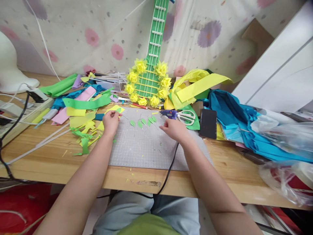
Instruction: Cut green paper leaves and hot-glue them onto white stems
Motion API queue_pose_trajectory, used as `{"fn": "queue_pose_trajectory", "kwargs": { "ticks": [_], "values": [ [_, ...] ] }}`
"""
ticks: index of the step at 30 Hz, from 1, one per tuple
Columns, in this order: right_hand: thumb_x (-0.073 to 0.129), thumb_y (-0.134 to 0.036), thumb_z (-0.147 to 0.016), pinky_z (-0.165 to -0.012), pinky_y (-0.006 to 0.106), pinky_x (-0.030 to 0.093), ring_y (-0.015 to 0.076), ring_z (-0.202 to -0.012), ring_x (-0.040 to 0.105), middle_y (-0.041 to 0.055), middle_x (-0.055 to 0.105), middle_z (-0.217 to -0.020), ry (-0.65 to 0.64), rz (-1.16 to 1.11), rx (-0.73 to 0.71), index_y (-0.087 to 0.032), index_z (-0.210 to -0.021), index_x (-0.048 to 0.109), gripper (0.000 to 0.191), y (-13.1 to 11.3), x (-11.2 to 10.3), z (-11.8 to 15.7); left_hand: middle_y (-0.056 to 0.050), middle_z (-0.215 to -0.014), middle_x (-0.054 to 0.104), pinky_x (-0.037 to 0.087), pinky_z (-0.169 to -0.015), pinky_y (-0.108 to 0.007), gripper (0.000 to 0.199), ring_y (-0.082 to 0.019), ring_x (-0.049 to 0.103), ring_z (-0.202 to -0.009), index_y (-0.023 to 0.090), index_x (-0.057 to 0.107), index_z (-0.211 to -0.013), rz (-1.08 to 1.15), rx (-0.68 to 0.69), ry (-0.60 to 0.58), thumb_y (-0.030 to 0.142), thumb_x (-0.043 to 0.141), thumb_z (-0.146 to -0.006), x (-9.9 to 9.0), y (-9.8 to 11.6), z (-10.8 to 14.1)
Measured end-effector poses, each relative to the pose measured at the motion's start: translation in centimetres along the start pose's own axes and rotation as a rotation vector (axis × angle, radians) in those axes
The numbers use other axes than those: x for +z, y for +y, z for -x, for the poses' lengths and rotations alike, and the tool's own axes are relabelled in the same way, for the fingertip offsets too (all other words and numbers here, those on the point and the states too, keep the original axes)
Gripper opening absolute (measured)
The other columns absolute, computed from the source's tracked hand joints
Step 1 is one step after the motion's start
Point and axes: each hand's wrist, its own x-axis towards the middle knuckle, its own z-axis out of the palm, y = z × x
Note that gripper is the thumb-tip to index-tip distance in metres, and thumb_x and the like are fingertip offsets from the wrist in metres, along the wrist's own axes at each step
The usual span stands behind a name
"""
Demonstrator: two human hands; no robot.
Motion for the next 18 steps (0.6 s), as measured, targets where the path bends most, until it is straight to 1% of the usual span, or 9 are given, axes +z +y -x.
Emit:
{"fn": "queue_pose_trajectory", "kwargs": {
  "ticks": [3, 6, 7, 9, 11, 13, 14, 16, 18],
  "values": [
    [0.044, -0.023, -0.078, -0.062, 0.027, 0.038, 0.0196, -0.078, 0.059, 0.0094, 0.066, -0.087, -0.032, -0.007, -0.139, -0.018, -0.079, 0.062, 0.019, -3.4, 1.0, -2.7, -0.001, -0.063, 0.062, 0.033, -0.044, -0.019, 0.007, -0.006, 0.04, -0.043, 0.016, 0.053, -0.069, -0.02, -0.006, -0.035, 0.022, 0.052, -0.065, 0.2, 0.1, 0.4],
    [0.043, -0.015, -0.076, -0.063, 0.027, 0.04, 0.0204, -0.083, 0.06, 0.0109, 0.066, -0.094, -0.091, 0.024, -0.152, -0.016, -0.087, 0.063, 0.022, -6.1, 2.4, -6.0, 0.0, -0.063, 0.062, 0.034, -0.045, -0.02, 0.007, -0.007, 0.041, -0.042, 0.017, 0.053, -0.07, -0.035, -0.005, -0.103, 0.023, 0.053, -0.066, 0.4, 0.1, 0.9],
    [0.043, -0.014, -0.077, -0.064, 0.027, 0.041, 0.0205, -0.085, 0.06, 0.0112, 0.065, -0.097, -0.087, 0.028, -0.155, -0.016, -0.091, 0.062, 0.024, -6.7, 2.8, -7.0, 0.0, -0.063, 0.063, 0.034, -0.046, -0.02, 0.007, -0.007, 0.041, -0.042, 0.017, 0.053, -0.07, -0.044, 0.0, -0.129, 0.023, 0.053, -0.067, 0.4, 0.1, 1.0],
    [0.042, -0.012, -0.077, -0.068, 0.027, 0.042, 0.0202, -0.09, 0.059, 0.011, 0.062, -0.103, -0.029, 0.05, -0.225, -0.017, -0.096, 0.061, 0.027, -7.5, 3.3, -8.5, 0.0, -0.063, 0.063, 0.034, -0.046, -0.021, 0.006, -0.007, 0.042, -0.043, 0.017, 0.053, -0.07, -0.07, 0.016, -0.169, 0.023, 0.053, -0.067, 0.4, 0.1, 1.3],
    [0.041, -0.011, -0.078, -0.072, 0.027, 0.042, 0.0199, -0.095, 0.057, 0.0103, 0.06, -0.108, 0.02, 0.108, -0.394, -0.019, -0.098, 0.061, 0.029, -7.8, 3.3, -9.5, 0.0, -0.063, 0.063, 0.035, -0.047, -0.021, 0.006, -0.008, 0.043, -0.043, 0.017, 0.054, -0.07, -0.095, 0.026, -0.192, 0.023, 0.053, -0.068, 0.4, 0.1, 1.4],
    [0.042, -0.009, -0.078, -0.073, 0.027, 0.043, 0.0204, -0.097, 0.057, 0.0105, 0.06, -0.107, 0.009, 0.206, -0.568, -0.018, -0.097, 0.062, 0.029, -7.9, 3.0, -10.1, 0.0, -0.064, 0.064, 0.035, -0.048, -0.021, 0.006, -0.008, 0.043, -0.043, 0.017, 0.054, -0.07, -0.105, 0.027, -0.201, 0.023, 0.054, -0.068, 0.4, 0.1, 1.5],
    [0.043, -0.008, -0.078, -0.074, 0.028, 0.043, 0.0209, -0.097, 0.057, 0.0112, 0.061, -0.106, -0.018, 0.267, -0.62, -0.017, -0.096, 0.063, 0.029, -7.9, 2.8, -10.4, -0.001, -0.065, 0.064, 0.036, -0.048, -0.021, 0.007, -0.008, 0.043, -0.043, 0.018, 0.054, -0.07, -0.103, 0.025, -0.204, 0.024, 0.054, -0.068, 0.3, 0.1, 1.5],
    [0.043, -0.006, -0.077, -0.074, 0.029, 0.045, 0.0225, -0.095, 0.059, 0.0136, 0.063, -0.103, -0.077, 0.394, -0.65, -0.013, -0.096, 0.064, 0.029, -8.1, 2.2, -10.7, -0.001, -0.064, 0.064, 0.036, -0.048, -0.021, 0.008, -0.008, 0.043, -0.042, 0.018, 0.053, -0.07, -0.09, 0.023, -0.205, 0.025, 0.054, -0.068, 0.4, 0.0, 1.4],
    [0.043, -0.005, -0.078, -0.075, 0.031, 0.046, 0.0245, -0.096, 0.06, 0.0163, 0.064, -0.102, -0.124, 0.504, -0.635, -0.009, -0.098, 0.064, 0.03, -8.4, 1.9, -10.9, -0.001, -0.064, 0.064, 0.036, -0.048, -0.021, 0.008, -0.007, 0.043, -0.042, 0.018, 0.053, -0.07, -0.082, 0.024, -0.208, 0.025, 0.054, -0.069, 0.4, -0.1, 1.4]
  ]
}}
